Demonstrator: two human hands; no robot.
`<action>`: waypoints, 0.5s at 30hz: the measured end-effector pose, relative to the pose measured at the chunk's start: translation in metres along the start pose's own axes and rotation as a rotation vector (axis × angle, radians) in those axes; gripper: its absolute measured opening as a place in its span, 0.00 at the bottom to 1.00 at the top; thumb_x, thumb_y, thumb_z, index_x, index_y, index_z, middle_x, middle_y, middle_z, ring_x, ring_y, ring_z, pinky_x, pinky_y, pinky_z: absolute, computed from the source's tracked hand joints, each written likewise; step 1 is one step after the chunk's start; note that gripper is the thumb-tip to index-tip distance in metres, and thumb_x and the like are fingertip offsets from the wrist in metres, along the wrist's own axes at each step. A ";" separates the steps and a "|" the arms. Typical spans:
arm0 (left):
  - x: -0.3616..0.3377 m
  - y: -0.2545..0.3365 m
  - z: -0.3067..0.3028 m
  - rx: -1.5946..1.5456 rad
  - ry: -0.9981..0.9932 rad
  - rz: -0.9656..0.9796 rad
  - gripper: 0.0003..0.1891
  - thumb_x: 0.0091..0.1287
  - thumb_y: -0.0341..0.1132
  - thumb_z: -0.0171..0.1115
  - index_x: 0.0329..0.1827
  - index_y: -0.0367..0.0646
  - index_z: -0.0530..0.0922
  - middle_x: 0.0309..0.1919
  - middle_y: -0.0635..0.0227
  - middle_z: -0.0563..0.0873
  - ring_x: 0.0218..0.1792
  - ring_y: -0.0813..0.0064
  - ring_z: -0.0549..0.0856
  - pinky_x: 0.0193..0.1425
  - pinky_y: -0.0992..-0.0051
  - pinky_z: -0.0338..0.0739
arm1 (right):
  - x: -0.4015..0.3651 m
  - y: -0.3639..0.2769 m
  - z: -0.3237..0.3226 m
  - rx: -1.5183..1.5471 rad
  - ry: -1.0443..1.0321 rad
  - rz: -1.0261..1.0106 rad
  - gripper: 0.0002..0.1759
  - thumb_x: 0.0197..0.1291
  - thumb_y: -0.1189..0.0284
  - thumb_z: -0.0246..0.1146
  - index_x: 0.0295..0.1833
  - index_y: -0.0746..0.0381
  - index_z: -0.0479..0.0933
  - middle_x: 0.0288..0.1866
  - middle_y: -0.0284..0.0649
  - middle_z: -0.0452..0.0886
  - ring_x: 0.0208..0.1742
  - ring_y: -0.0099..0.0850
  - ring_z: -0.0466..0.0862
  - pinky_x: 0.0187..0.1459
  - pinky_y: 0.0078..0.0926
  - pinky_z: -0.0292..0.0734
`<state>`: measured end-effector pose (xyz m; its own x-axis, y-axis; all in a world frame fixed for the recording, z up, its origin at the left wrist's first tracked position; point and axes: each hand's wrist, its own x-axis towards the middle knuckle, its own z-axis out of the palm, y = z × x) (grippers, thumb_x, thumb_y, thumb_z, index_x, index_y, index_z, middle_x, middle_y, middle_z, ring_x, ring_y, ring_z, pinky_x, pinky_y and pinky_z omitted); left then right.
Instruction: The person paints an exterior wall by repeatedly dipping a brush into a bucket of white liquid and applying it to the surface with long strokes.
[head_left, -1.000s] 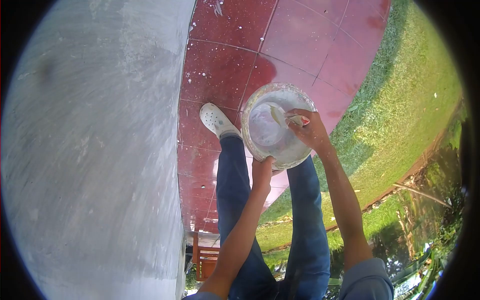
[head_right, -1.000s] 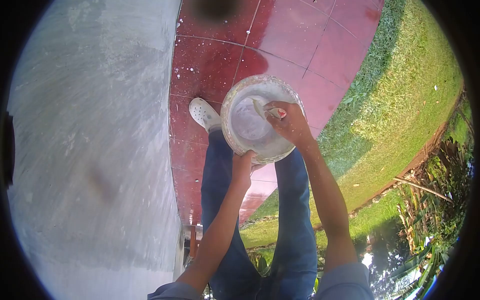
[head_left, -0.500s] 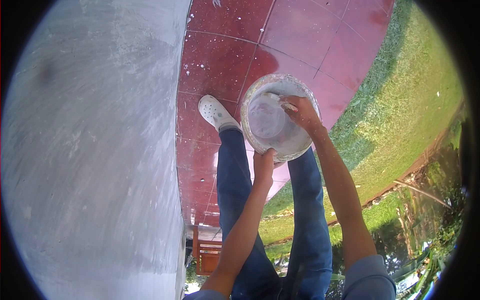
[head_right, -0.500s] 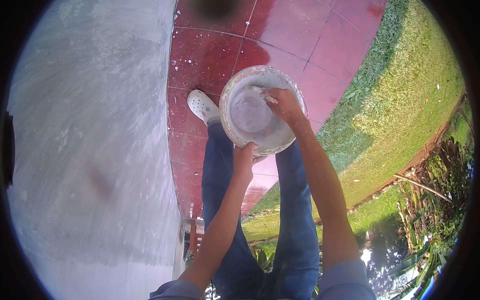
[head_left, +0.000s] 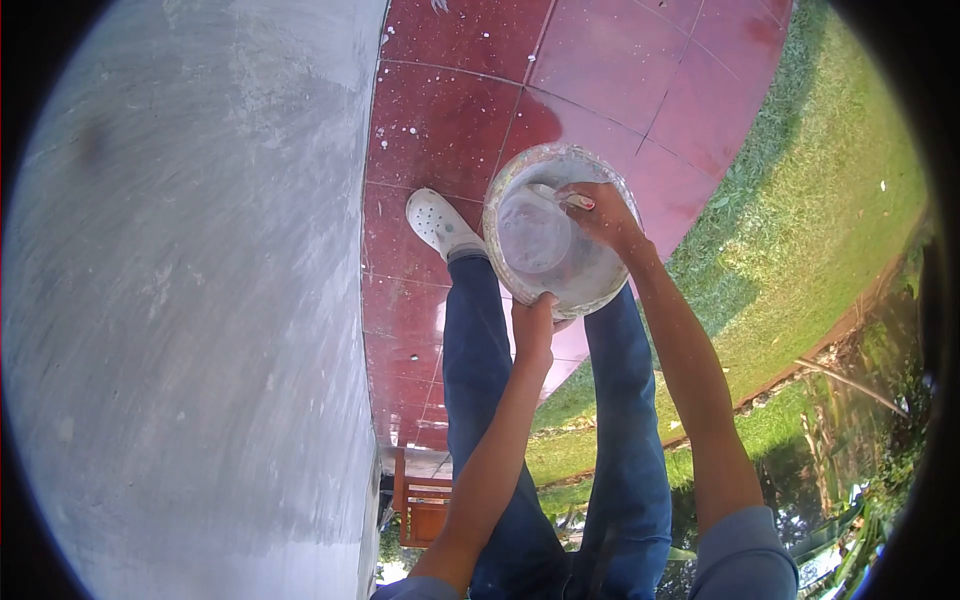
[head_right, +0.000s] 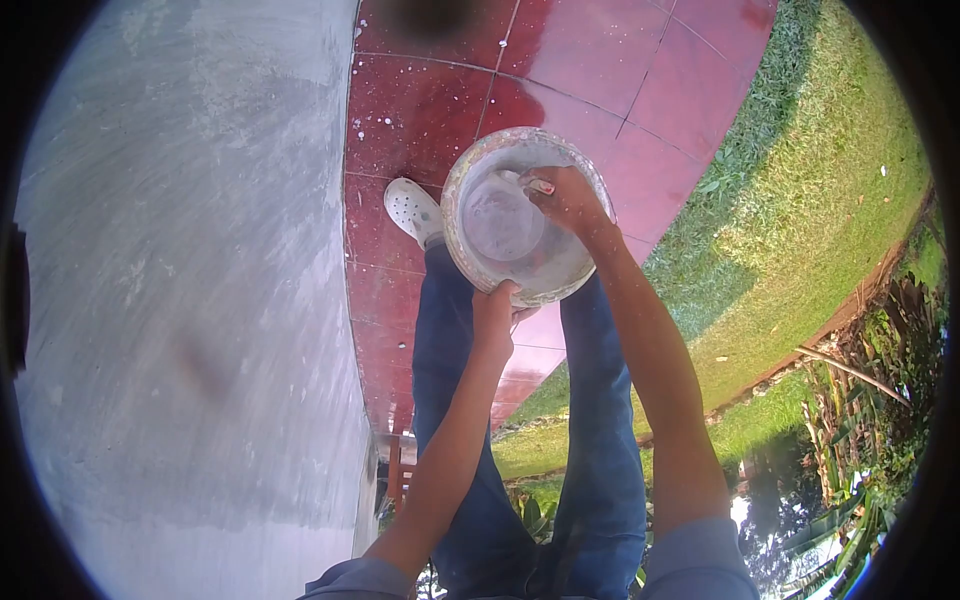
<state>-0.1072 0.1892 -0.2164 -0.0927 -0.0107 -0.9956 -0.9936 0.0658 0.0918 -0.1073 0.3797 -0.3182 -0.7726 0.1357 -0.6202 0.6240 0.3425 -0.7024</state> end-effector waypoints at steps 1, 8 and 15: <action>0.000 0.001 0.000 0.000 0.003 0.002 0.26 0.60 0.28 0.55 0.63 0.31 0.66 0.54 0.52 0.79 0.50 0.55 0.86 0.54 0.58 0.86 | -0.002 -0.007 -0.006 0.114 0.071 0.050 0.15 0.53 0.76 0.67 0.49 0.60 0.83 0.43 0.48 0.86 0.45 0.42 0.86 0.50 0.37 0.79; 0.001 0.005 0.002 -0.037 0.002 0.007 0.27 0.61 0.28 0.55 0.65 0.34 0.65 0.55 0.52 0.78 0.51 0.55 0.85 0.53 0.59 0.87 | -0.006 -0.010 -0.024 0.777 0.163 0.357 0.09 0.57 0.78 0.65 0.43 0.71 0.82 0.38 0.41 0.85 0.41 0.29 0.85 0.45 0.27 0.87; 0.005 0.011 -0.001 -0.075 0.013 -0.033 0.29 0.60 0.27 0.56 0.67 0.36 0.63 0.57 0.53 0.76 0.53 0.56 0.84 0.54 0.58 0.87 | -0.006 -0.007 -0.032 0.686 0.191 0.381 0.09 0.57 0.78 0.63 0.42 0.71 0.82 0.36 0.40 0.84 0.33 0.27 0.84 0.36 0.25 0.87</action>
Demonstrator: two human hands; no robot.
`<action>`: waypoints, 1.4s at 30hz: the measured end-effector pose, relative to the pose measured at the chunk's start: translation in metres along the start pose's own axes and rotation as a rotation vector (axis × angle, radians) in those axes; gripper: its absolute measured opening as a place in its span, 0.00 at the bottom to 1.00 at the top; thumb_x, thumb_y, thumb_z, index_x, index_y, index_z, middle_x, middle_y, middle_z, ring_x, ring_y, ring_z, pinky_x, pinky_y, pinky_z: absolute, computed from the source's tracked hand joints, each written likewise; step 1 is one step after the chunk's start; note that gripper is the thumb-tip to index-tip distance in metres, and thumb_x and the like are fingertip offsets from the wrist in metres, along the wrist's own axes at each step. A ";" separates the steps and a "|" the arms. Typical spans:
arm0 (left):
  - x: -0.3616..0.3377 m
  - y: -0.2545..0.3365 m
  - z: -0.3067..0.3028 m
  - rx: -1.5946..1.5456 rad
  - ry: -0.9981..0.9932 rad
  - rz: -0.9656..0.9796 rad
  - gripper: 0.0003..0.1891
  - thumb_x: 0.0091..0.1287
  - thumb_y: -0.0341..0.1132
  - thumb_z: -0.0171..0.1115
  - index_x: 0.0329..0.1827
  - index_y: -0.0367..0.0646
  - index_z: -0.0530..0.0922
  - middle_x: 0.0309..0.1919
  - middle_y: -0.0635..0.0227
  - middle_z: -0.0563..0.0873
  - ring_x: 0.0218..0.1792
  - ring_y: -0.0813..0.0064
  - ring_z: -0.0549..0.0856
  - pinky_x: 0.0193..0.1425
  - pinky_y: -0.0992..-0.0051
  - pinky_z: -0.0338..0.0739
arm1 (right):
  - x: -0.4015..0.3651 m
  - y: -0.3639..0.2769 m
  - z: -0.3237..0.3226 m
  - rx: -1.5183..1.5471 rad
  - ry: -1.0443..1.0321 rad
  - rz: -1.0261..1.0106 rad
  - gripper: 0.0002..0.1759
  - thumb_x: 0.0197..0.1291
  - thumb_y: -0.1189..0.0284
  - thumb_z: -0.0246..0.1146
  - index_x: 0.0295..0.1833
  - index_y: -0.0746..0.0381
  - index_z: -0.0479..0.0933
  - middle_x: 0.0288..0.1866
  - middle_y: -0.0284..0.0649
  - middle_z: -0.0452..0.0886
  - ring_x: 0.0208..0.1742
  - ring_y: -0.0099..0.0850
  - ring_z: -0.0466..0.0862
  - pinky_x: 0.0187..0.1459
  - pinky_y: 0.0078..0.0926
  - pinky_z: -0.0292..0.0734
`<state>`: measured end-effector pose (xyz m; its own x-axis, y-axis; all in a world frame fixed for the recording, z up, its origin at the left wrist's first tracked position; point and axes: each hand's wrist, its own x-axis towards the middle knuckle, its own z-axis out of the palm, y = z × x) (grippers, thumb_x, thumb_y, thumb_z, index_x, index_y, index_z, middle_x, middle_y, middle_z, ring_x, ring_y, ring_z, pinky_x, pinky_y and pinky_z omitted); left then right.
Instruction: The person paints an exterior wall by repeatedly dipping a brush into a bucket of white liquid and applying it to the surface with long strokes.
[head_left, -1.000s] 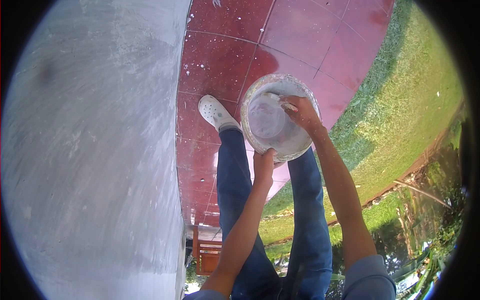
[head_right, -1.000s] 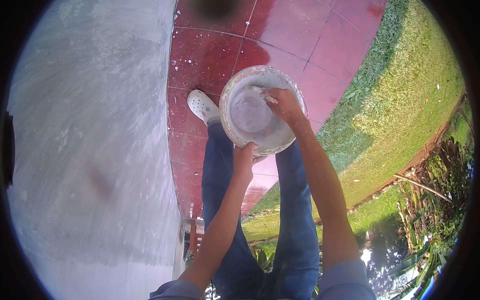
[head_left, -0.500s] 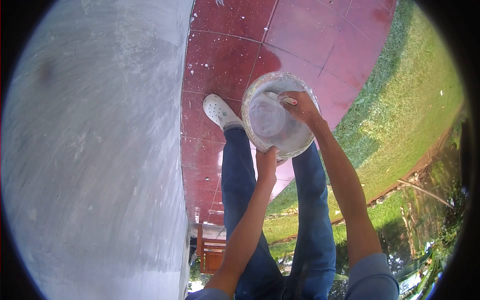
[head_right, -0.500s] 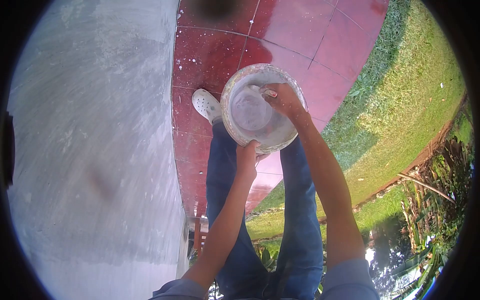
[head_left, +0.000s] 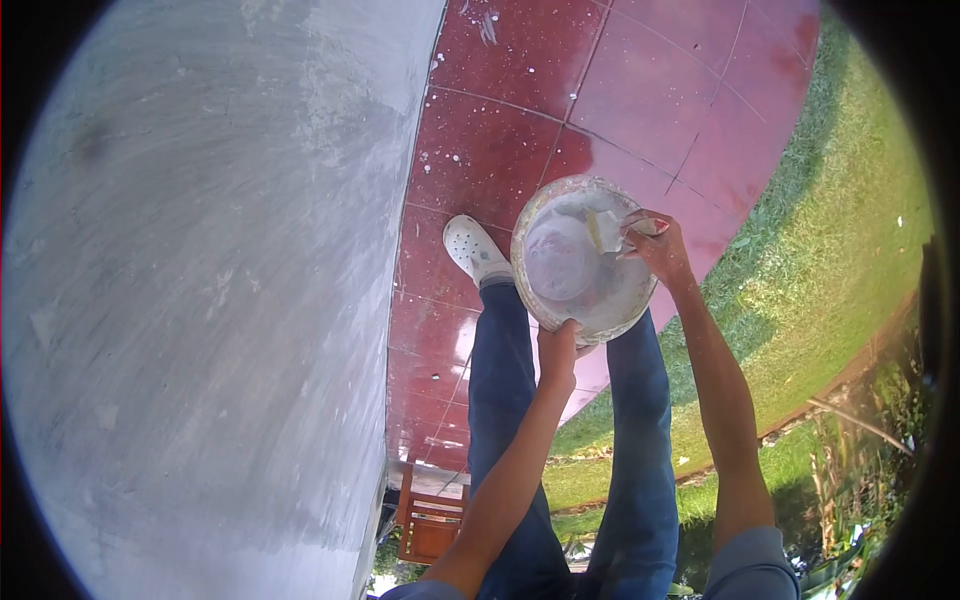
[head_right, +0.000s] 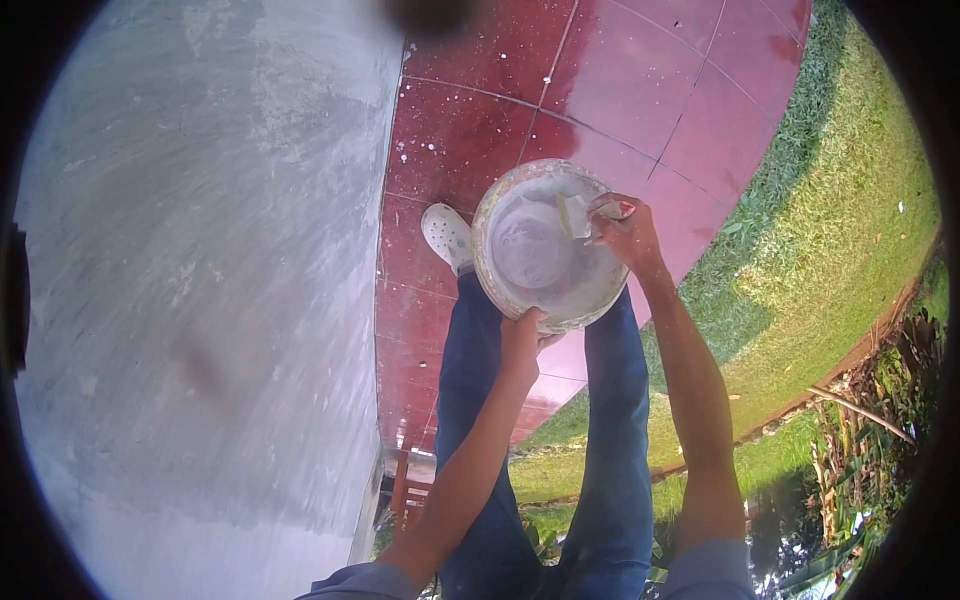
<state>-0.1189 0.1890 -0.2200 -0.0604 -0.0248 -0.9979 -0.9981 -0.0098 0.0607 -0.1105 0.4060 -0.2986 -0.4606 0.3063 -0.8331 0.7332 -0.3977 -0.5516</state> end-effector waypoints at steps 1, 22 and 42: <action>0.001 -0.001 -0.001 0.002 0.001 0.006 0.29 0.60 0.27 0.56 0.67 0.36 0.63 0.57 0.53 0.76 0.53 0.56 0.84 0.54 0.58 0.87 | 0.000 -0.001 -0.003 -0.085 0.020 -0.029 0.08 0.57 0.78 0.64 0.41 0.70 0.82 0.36 0.40 0.85 0.35 0.26 0.84 0.37 0.26 0.87; 0.016 0.042 -0.008 -0.094 0.046 -0.029 0.28 0.61 0.29 0.57 0.67 0.43 0.65 0.56 0.61 0.78 0.51 0.65 0.84 0.49 0.60 0.88 | 0.105 -0.237 0.207 0.793 -0.084 -0.404 0.20 0.70 0.73 0.55 0.61 0.75 0.69 0.53 0.56 0.80 0.52 0.43 0.85 0.54 0.38 0.87; 0.021 0.028 -0.015 0.079 0.016 0.000 0.27 0.63 0.33 0.59 0.67 0.44 0.68 0.57 0.63 0.80 0.50 0.66 0.84 0.54 0.62 0.80 | 0.051 -0.307 0.177 1.033 -0.393 -0.669 0.16 0.70 0.73 0.54 0.59 0.70 0.73 0.52 0.50 0.80 0.52 0.39 0.83 0.46 0.36 0.88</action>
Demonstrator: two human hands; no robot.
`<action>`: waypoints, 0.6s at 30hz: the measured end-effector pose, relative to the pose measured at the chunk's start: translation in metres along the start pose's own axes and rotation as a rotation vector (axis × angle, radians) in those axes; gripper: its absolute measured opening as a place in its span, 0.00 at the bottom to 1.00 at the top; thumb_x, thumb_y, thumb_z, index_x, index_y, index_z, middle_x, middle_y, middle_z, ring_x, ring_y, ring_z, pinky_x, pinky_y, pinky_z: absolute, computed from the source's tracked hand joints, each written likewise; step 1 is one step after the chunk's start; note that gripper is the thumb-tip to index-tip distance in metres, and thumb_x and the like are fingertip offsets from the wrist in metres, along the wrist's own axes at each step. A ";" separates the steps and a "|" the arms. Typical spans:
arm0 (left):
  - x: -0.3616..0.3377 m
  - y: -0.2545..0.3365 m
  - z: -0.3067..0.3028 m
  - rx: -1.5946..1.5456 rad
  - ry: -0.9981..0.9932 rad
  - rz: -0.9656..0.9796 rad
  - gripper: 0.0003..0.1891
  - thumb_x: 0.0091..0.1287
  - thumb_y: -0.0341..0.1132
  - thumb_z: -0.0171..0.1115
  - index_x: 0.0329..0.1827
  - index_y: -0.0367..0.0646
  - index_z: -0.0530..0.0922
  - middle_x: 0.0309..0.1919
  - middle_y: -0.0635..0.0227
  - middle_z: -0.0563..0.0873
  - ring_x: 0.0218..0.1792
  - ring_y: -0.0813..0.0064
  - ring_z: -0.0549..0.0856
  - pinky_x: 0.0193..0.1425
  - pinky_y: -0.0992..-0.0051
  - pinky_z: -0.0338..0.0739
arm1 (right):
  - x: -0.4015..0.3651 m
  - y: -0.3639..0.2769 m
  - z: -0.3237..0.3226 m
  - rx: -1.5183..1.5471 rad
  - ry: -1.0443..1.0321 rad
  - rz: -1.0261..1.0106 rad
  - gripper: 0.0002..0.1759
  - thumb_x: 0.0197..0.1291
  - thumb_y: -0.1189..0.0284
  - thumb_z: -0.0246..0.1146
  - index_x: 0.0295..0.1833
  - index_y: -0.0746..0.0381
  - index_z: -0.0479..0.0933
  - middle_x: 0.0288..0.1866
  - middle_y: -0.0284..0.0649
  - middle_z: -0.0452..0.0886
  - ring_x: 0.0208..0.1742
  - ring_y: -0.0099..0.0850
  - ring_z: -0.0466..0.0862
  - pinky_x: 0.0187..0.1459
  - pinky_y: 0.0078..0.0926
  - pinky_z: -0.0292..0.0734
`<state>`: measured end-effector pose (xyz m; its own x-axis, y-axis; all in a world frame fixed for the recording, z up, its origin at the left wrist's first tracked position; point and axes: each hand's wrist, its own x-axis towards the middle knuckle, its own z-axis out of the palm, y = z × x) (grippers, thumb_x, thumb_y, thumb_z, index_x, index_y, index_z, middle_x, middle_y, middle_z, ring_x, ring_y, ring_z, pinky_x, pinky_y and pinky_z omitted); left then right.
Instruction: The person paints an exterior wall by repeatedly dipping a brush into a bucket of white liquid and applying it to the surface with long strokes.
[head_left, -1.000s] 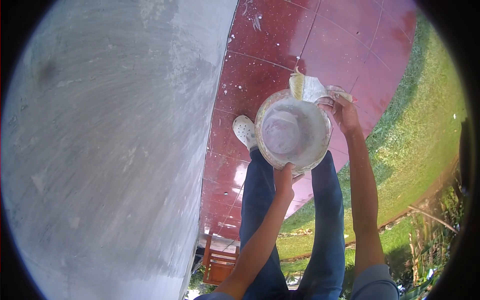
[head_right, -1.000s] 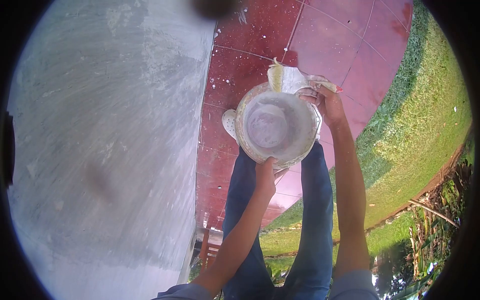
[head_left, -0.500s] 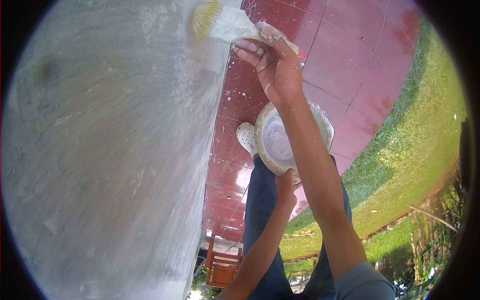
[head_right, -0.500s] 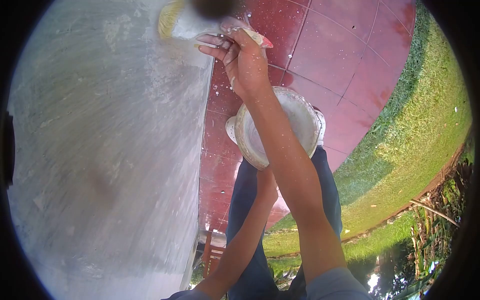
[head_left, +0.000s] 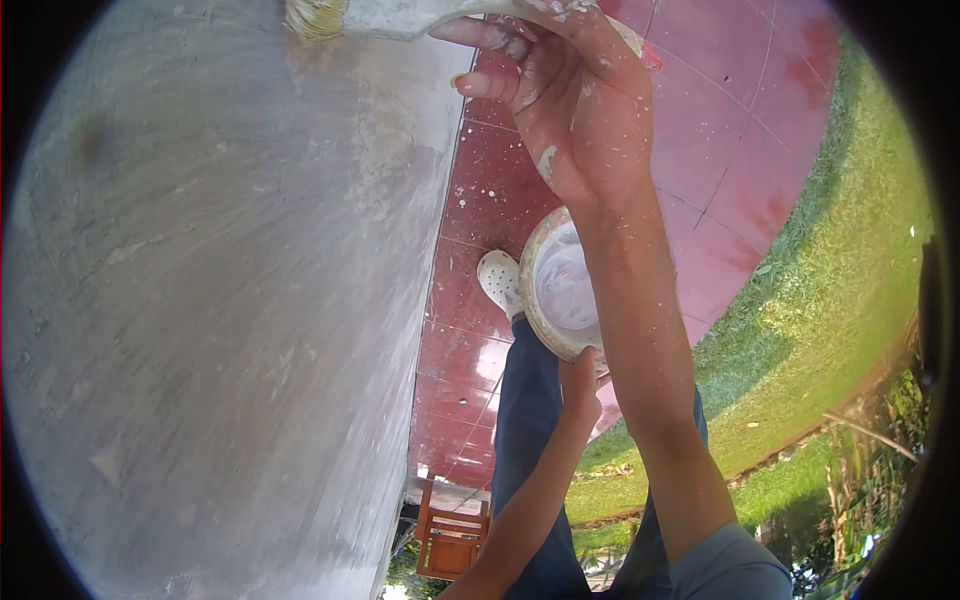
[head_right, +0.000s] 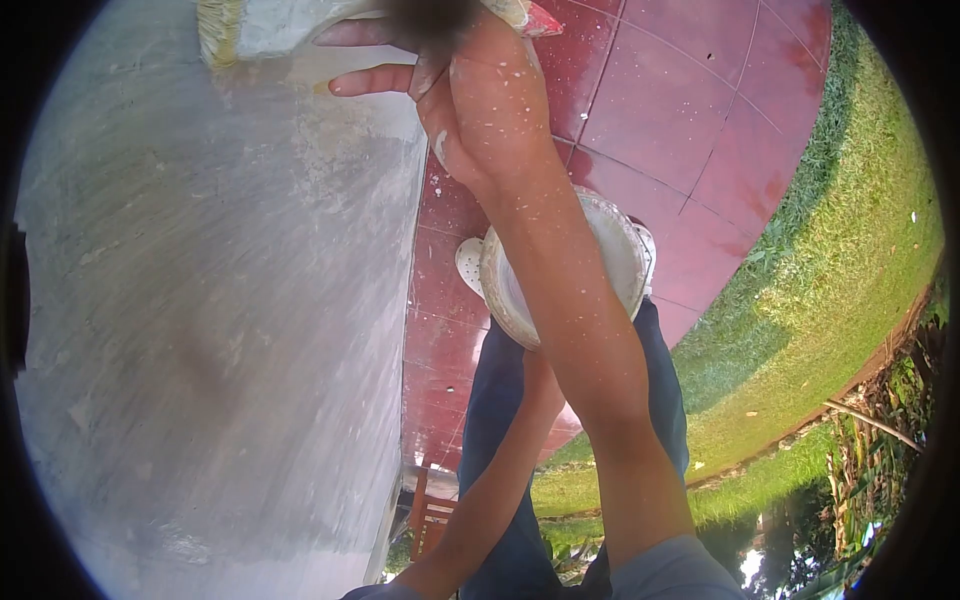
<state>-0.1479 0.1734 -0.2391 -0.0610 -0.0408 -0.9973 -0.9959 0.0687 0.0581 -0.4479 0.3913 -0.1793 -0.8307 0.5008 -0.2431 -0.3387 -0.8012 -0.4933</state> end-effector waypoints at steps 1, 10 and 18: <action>0.003 -0.003 -0.002 -0.083 -0.019 -0.014 0.27 0.64 0.35 0.61 0.67 0.45 0.68 0.57 0.63 0.80 0.50 0.67 0.84 0.53 0.63 0.80 | 0.002 -0.004 0.005 0.137 -0.022 0.029 0.16 0.70 0.73 0.53 0.58 0.70 0.72 0.51 0.48 0.81 0.49 0.37 0.85 0.46 0.32 0.86; 0.011 -0.018 -0.004 0.089 -0.048 0.198 0.29 0.65 0.38 0.65 0.69 0.47 0.67 0.57 0.66 0.81 0.51 0.71 0.84 0.47 0.67 0.82 | -0.012 0.144 -0.158 -0.027 0.501 0.293 0.14 0.69 0.75 0.55 0.57 0.70 0.73 0.51 0.49 0.81 0.52 0.39 0.85 0.51 0.35 0.88; 0.016 -0.034 -0.014 -0.047 -0.023 0.154 0.30 0.63 0.35 0.63 0.70 0.48 0.66 0.57 0.66 0.80 0.49 0.71 0.85 0.48 0.65 0.82 | -0.011 0.064 0.012 -0.311 0.405 0.081 0.11 0.61 0.80 0.59 0.48 0.69 0.80 0.43 0.45 0.82 0.40 0.30 0.82 0.40 0.28 0.89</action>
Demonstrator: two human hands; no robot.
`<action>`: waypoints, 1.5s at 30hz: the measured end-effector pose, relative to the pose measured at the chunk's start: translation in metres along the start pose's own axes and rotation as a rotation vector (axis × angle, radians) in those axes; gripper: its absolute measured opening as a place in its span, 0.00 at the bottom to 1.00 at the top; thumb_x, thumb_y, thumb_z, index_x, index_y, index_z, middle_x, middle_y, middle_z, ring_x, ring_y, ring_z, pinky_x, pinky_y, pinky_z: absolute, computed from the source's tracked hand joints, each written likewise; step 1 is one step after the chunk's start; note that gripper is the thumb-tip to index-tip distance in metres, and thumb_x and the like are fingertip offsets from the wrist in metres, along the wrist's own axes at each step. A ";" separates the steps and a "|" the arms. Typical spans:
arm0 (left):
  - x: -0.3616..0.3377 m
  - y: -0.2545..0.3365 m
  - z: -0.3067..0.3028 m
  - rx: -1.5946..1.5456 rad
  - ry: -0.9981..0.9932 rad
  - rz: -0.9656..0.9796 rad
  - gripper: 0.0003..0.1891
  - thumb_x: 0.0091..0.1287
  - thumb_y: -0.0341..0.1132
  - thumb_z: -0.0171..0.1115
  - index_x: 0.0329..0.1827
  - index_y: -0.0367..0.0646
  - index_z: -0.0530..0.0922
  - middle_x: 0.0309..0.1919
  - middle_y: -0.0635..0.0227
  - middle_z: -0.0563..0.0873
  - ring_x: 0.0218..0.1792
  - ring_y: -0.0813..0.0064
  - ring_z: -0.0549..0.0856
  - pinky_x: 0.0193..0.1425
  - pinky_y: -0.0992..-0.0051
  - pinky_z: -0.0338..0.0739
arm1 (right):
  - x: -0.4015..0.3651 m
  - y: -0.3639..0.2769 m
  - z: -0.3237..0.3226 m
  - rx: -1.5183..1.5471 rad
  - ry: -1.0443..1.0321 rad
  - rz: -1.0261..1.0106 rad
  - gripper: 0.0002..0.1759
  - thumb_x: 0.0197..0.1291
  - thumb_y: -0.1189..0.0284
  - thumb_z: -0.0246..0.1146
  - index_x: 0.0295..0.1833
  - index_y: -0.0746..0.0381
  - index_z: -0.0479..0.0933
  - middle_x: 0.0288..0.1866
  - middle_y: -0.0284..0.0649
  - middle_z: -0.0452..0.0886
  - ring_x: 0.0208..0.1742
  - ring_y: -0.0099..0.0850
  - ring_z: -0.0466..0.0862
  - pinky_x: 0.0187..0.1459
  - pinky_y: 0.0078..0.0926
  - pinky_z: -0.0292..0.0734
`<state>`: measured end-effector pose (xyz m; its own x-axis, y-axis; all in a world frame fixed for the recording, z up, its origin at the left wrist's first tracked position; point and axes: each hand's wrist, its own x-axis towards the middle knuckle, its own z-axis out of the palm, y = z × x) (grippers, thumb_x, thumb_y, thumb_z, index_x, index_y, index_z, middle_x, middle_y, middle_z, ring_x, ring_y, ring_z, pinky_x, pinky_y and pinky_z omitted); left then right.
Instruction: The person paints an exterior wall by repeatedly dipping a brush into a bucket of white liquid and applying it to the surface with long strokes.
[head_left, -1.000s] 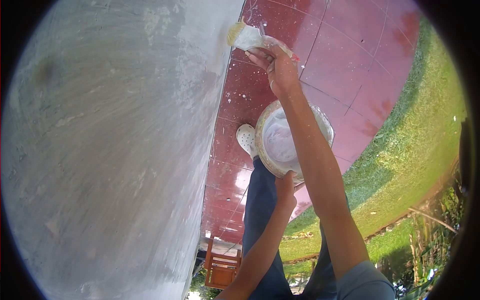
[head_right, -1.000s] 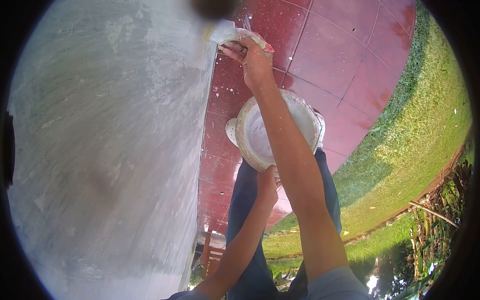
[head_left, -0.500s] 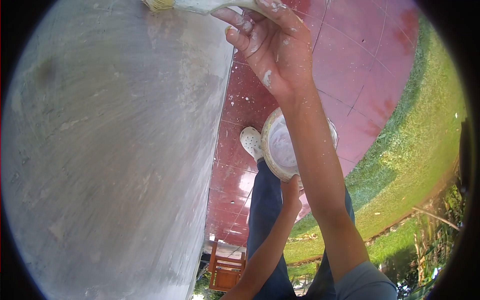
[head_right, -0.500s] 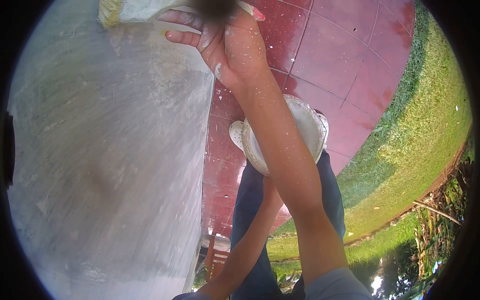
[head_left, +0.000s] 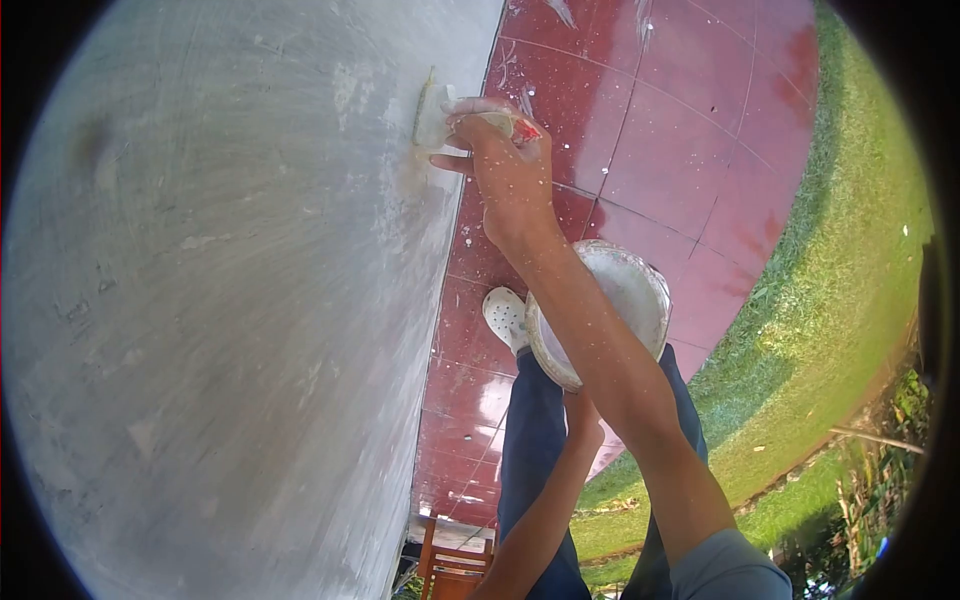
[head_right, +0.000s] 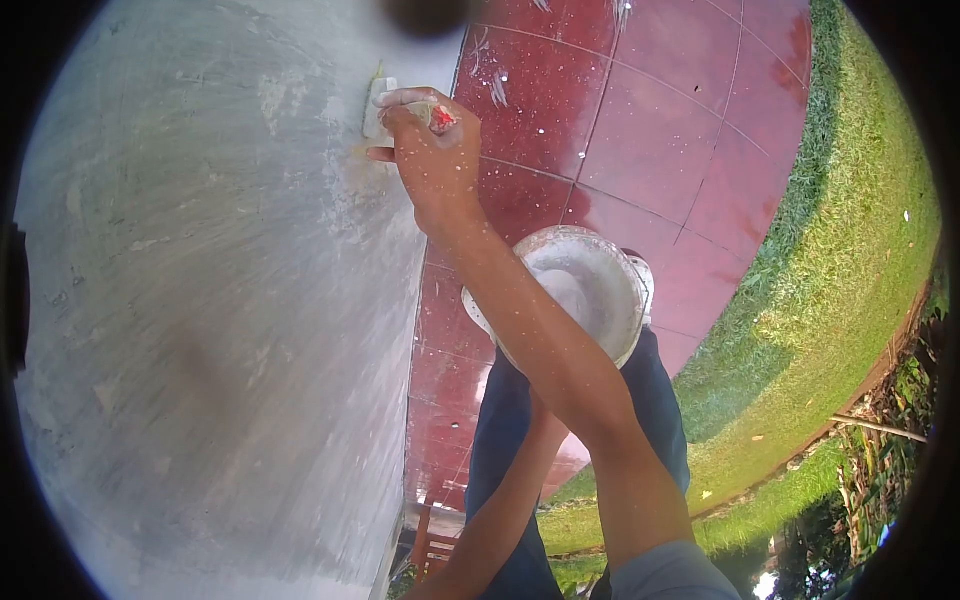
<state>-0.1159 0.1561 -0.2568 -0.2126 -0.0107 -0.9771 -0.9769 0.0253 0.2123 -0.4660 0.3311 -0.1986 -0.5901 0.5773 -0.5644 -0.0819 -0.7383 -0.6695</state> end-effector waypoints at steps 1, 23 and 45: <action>0.002 -0.007 -0.003 0.062 -0.026 0.069 0.30 0.63 0.35 0.63 0.70 0.49 0.65 0.58 0.66 0.80 0.50 0.70 0.84 0.48 0.65 0.82 | -0.008 -0.026 0.004 0.083 -0.044 0.002 0.11 0.62 0.80 0.58 0.49 0.69 0.79 0.44 0.45 0.82 0.42 0.33 0.84 0.41 0.30 0.89; -0.012 -0.020 -0.024 -0.432 -0.117 -0.262 0.30 0.64 0.38 0.68 0.67 0.47 0.65 0.55 0.64 0.80 0.48 0.70 0.84 0.45 0.69 0.81 | 0.017 0.101 -0.056 -0.080 0.072 0.172 0.13 0.62 0.79 0.59 0.50 0.73 0.78 0.41 0.47 0.83 0.36 0.34 0.86 0.36 0.27 0.89; -0.009 0.000 -0.013 -0.237 -0.039 -0.274 0.25 0.67 0.35 0.62 0.65 0.42 0.66 0.56 0.64 0.77 0.51 0.69 0.82 0.49 0.68 0.82 | 0.000 0.129 -0.080 0.026 0.052 0.146 0.12 0.63 0.80 0.58 0.52 0.70 0.77 0.42 0.45 0.83 0.44 0.35 0.86 0.31 0.32 0.91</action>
<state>-0.1145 0.1431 -0.2477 0.0547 0.0532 -0.9971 -0.9765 -0.2057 -0.0645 -0.4123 0.2641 -0.3240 -0.5546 0.4799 -0.6798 -0.0190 -0.8241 -0.5662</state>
